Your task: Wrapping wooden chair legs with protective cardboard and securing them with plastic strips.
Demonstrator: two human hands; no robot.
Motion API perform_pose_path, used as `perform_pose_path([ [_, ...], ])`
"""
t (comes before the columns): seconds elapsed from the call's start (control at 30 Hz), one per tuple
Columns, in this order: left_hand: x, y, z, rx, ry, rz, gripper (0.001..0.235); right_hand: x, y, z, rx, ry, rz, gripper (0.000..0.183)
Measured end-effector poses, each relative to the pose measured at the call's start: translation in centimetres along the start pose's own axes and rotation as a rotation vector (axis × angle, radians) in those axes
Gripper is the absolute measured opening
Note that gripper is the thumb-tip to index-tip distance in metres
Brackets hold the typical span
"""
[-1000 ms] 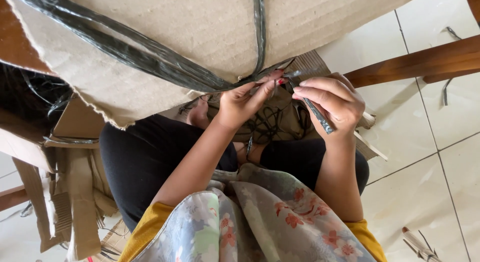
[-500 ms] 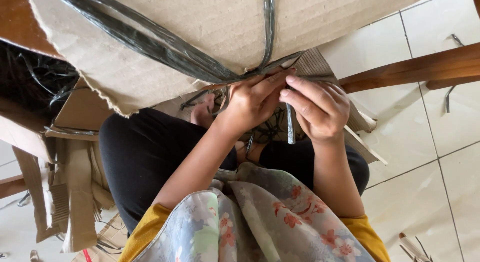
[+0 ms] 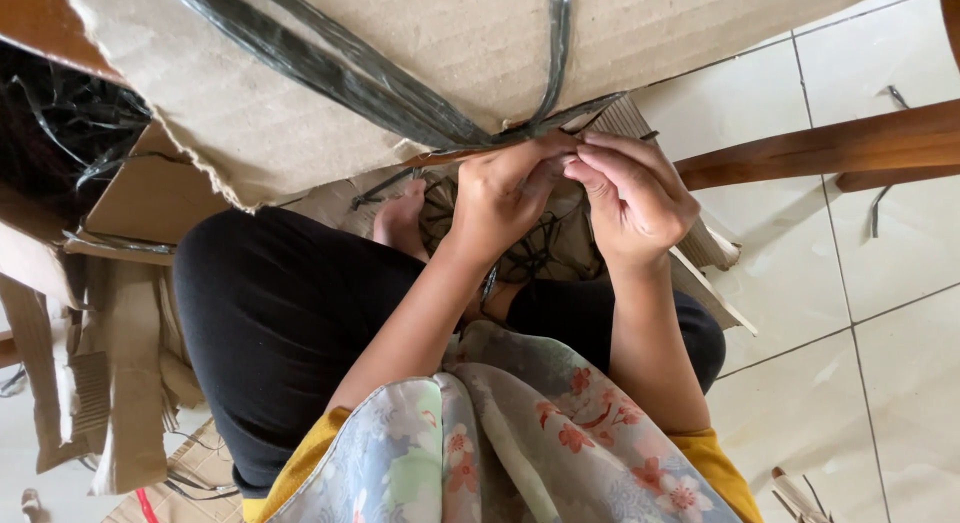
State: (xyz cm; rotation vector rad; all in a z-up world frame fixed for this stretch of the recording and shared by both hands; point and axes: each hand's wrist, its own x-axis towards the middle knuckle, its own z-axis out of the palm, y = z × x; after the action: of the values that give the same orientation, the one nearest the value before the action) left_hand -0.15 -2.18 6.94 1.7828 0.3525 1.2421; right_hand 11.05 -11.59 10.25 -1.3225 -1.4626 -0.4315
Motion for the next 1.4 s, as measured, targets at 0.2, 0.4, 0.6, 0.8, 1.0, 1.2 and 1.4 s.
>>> perform_pose_path([
  [0.2, 1.4, 1.2, -0.4, 0.064, 0.072, -0.058, 0.014, -0.4, 0.2, 0.2, 0.017, -0.032, 0.007, 0.014],
  [0.4, 0.2, 0.3, -0.1, -0.031, 0.086, -0.05, 0.014, 0.4, 0.0, 0.3, -0.005, -0.025, 0.054, 0.009],
  [0.6, 0.1, 2.1, -0.3, -0.025, 0.1, -0.043, 0.031, 0.6, 0.1, 0.6, -0.005, -0.007, 0.117, 0.008],
  [0.8, -0.6, 0.5, 0.0, 0.191, 0.123, 0.024, 0.037, -0.5, 1.0, 0.3, -0.093, -0.052, 0.0, 0.003],
  [1.0, 0.2, 1.0, -0.6, 0.186, 0.091, 0.051, 0.036, -1.0, 0.6, 0.5, -0.201, -0.09, -0.063, 0.005],
  [1.2, -2.0, -3.1, -0.6, 0.16, 0.095, 0.194, 0.045, -0.9, 0.2, 1.2, -0.223, -0.07, -0.06, 0.008],
  [1.4, -1.3, -0.5, -1.8, 0.086, -0.118, -0.116, 0.029, -0.6, 0.3, 1.3, -0.197, -0.066, -0.059, 0.009],
])
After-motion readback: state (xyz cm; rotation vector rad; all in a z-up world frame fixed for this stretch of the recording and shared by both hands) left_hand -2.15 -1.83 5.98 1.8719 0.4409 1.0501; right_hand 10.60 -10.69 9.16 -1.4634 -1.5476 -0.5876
